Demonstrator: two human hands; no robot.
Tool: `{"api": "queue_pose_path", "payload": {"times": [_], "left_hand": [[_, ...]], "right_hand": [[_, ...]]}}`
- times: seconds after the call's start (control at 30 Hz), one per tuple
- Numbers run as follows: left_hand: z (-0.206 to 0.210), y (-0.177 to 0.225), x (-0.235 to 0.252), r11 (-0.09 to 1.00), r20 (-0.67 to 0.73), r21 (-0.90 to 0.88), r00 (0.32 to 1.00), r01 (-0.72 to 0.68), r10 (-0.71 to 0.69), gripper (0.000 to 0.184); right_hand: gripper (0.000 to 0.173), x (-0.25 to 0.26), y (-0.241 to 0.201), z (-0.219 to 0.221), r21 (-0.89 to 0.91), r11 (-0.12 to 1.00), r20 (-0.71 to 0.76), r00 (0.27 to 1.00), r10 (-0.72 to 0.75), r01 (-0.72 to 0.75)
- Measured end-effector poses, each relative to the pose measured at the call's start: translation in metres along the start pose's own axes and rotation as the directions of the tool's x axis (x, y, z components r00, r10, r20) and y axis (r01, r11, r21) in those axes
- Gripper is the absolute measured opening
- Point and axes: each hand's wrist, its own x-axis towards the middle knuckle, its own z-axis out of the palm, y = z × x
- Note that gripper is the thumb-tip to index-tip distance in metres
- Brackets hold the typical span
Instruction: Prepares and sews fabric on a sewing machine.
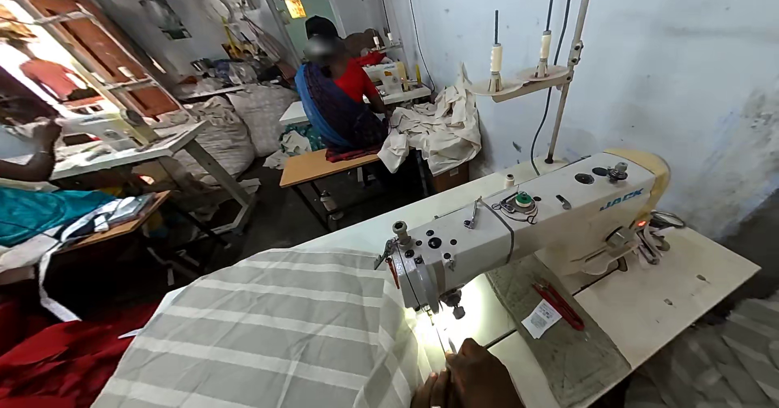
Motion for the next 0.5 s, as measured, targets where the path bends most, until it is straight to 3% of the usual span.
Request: {"api": "queue_pose_path", "payload": {"times": [0.1, 0.23, 0.33, 0.4, 0.5], "left_hand": [[0.001, -0.021, 0.027, 0.999, -0.075, 0.042, 0.997, -0.009, 0.012, 0.026], [0.003, -0.05, 0.066, 0.968, -0.121, 0.177, 0.972, -0.179, 0.202, 0.016], [-0.002, -0.066, 0.084, 0.99, -0.019, -0.01, 0.99, -0.142, 0.142, 0.024], [-0.006, -0.073, 0.081, 0.988, 0.001, -0.02, 0.989, -0.151, 0.151, 0.034], [-0.006, -0.071, 0.071, 0.996, -0.05, -0.003, 0.995, -0.085, 0.085, 0.033]], "right_hand": [[0.028, 0.016, 0.0, -0.003, -0.077, 0.997, 0.069, 0.998, -0.004, 0.009], [0.027, 0.036, 0.003, -0.021, -0.165, 0.985, 0.212, 0.977, -0.017, 0.053], [0.023, 0.047, 0.019, -0.013, -0.182, 0.963, 0.071, 0.979, -0.19, 0.2], [0.019, 0.049, 0.03, -0.004, -0.224, 0.927, -0.019, 0.95, -0.312, 0.3], [0.029, 0.054, 0.034, -0.017, -0.084, 0.973, 0.084, 0.974, -0.21, 0.217]]}}
